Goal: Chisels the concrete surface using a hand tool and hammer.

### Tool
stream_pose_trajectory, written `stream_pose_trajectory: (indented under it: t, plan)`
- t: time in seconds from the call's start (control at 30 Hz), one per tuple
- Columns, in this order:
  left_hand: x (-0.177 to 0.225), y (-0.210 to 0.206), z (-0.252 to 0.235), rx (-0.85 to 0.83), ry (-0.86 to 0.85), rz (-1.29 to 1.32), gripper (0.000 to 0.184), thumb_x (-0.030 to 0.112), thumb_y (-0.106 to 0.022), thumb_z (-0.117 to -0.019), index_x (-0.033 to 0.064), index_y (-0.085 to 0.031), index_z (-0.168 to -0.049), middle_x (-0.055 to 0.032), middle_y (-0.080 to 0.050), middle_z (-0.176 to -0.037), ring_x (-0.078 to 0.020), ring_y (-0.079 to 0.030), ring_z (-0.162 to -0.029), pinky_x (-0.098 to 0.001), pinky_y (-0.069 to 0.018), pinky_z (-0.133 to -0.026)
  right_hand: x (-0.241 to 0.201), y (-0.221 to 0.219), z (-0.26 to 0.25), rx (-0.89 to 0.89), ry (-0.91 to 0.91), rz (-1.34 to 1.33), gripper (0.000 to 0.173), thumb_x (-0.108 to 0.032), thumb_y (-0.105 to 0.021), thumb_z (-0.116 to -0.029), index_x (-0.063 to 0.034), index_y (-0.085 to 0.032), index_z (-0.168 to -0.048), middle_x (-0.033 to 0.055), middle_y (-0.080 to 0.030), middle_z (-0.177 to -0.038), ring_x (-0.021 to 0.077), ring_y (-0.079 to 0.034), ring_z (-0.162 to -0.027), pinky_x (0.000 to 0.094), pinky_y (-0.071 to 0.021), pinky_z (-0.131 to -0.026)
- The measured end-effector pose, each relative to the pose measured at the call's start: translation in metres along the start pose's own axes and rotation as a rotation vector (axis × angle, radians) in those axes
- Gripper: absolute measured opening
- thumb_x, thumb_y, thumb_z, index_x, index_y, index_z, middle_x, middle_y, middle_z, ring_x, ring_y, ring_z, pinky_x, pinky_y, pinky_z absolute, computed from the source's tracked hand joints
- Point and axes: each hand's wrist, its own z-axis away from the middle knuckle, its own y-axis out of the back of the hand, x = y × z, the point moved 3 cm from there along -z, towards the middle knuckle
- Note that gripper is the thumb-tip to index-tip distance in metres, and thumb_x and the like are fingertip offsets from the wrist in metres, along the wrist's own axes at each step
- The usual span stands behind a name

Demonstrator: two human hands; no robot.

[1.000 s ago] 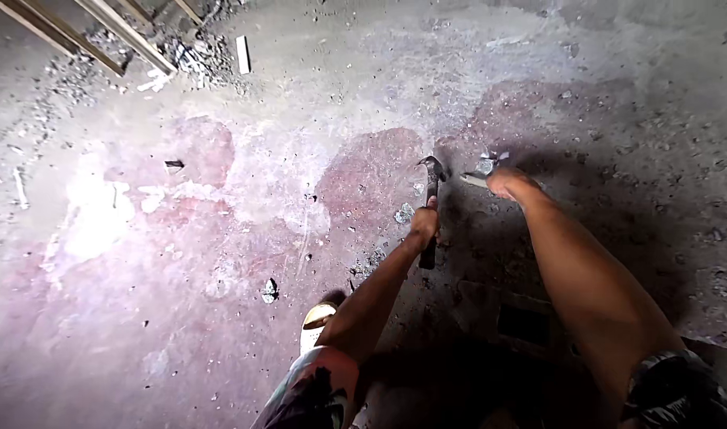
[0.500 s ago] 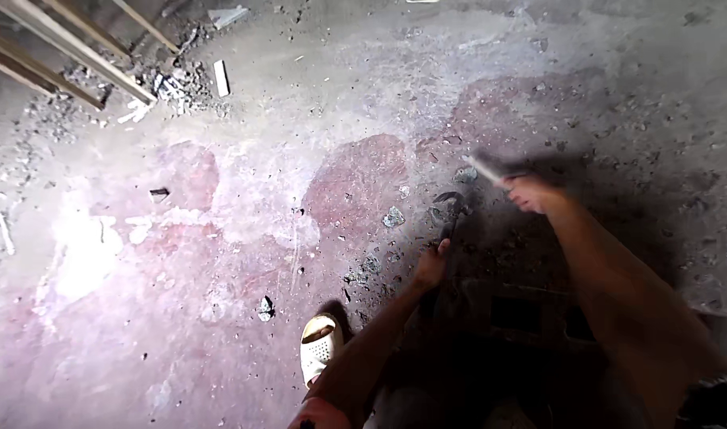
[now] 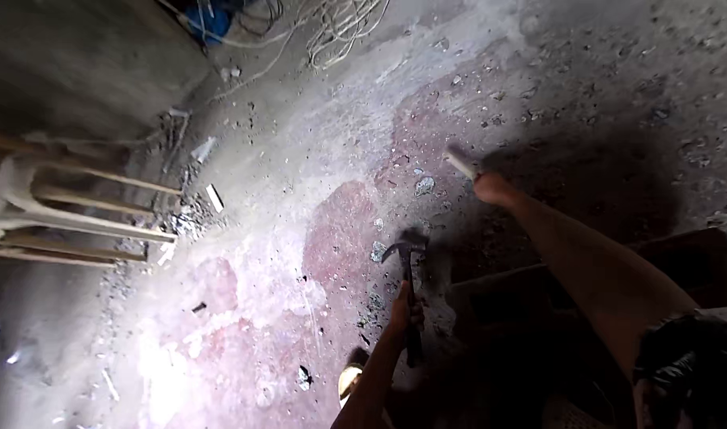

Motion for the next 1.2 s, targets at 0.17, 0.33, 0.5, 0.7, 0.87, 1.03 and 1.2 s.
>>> stream_pose_trajectory:
  t: [0.17,0.33,0.5,0.7,0.87,1.03,1.2]
  plan:
    - [-0.001,0.014,0.021,0.001,0.104,-0.045,0.058,0.059,-0.023,-0.1086,0.009,-0.048,-0.095,0.0037,-0.037,-0.05,-0.0088,-0.039,-0.033,-0.0243,-0.0394,-0.032,-0.048,-0.02,-0.02,-0.032,-0.034,0.073,0.073,-0.01,-0.058,-0.0993,0.0075,-0.018,-0.158,0.0368,-0.057,-0.134,0.0514,-0.059,-0.125,0.0661,-0.0481,-0.1]
    - [0.003,0.025,0.034,0.029,0.144,-0.137,0.057,0.059,-0.025,-0.1085,0.0092,-0.05,-0.095,0.0032,-0.038,-0.051,-0.0088,-0.04,-0.034,-0.0242,-0.0395,-0.033,-0.085,-0.079,-0.005,-0.046,-0.077,0.033,0.068,-0.011,-0.043,-0.1048,0.0008,-0.011,-0.164,0.033,-0.059,-0.133,0.0484,-0.061,-0.122,0.0631,-0.0509,-0.097]
    - [0.015,0.057,0.052,0.061,0.233,-0.297,0.056,0.06,-0.028,-0.1079,0.0103,-0.051,-0.095,0.0041,-0.038,-0.053,-0.008,-0.04,-0.036,-0.0236,-0.0401,-0.034,-0.122,-0.139,0.038,-0.62,0.578,0.232,0.041,-0.007,-0.047,-0.1072,-0.0008,-0.053,-0.148,0.0285,-0.063,-0.134,0.0439,-0.06,-0.126,0.0623,-0.0444,-0.106]
    - [0.045,0.104,0.109,0.187,0.334,-0.801,0.05,0.055,-0.035,-0.1093,0.0095,-0.051,-0.097,0.0022,-0.04,-0.055,-0.0097,-0.042,-0.039,-0.0258,-0.0437,-0.039,-0.095,-0.095,0.026,-0.414,0.379,0.049,0.034,-0.013,-0.044,-0.109,0.007,-0.053,-0.136,0.0302,-0.062,-0.127,0.0444,-0.062,-0.117,0.0621,-0.0487,-0.097]
    - [0.053,0.145,0.148,0.24,0.379,-0.975,0.045,0.05,-0.041,-0.1097,0.0078,-0.053,-0.1,0.0008,-0.044,-0.059,-0.0105,-0.045,-0.041,-0.026,-0.046,-0.041,-0.038,-0.052,0.029,-0.158,0.222,0.101,0.037,-0.024,-0.041,-0.111,0.0029,-0.054,-0.134,0.0275,-0.067,-0.115,0.0444,-0.067,-0.108,0.0628,-0.0528,-0.09]
    - [0.041,0.177,0.15,0.268,0.326,-0.853,0.041,0.046,-0.042,-0.1104,0.0088,-0.053,-0.097,0.0023,-0.042,-0.056,-0.009,-0.041,-0.039,-0.0245,-0.0424,-0.039,0.006,0.008,0.067,-0.175,-0.198,0.349,0.036,-0.019,-0.058,-0.1026,0.0071,-0.061,-0.128,0.0308,-0.063,-0.129,0.0496,-0.061,-0.12,0.0709,-0.0468,-0.095]
    - [0.014,0.196,0.119,0.258,0.229,-0.721,0.039,0.044,-0.043,-0.1105,0.0075,-0.052,-0.101,0.0017,-0.04,-0.057,-0.0095,-0.04,-0.039,-0.0252,-0.0429,-0.039,0.047,0.069,0.098,-0.031,-0.441,0.503,0.04,-0.027,-0.059,-0.1013,0.0103,-0.066,-0.113,0.0348,-0.065,-0.121,0.0534,-0.061,-0.115,0.0748,-0.0459,-0.088]
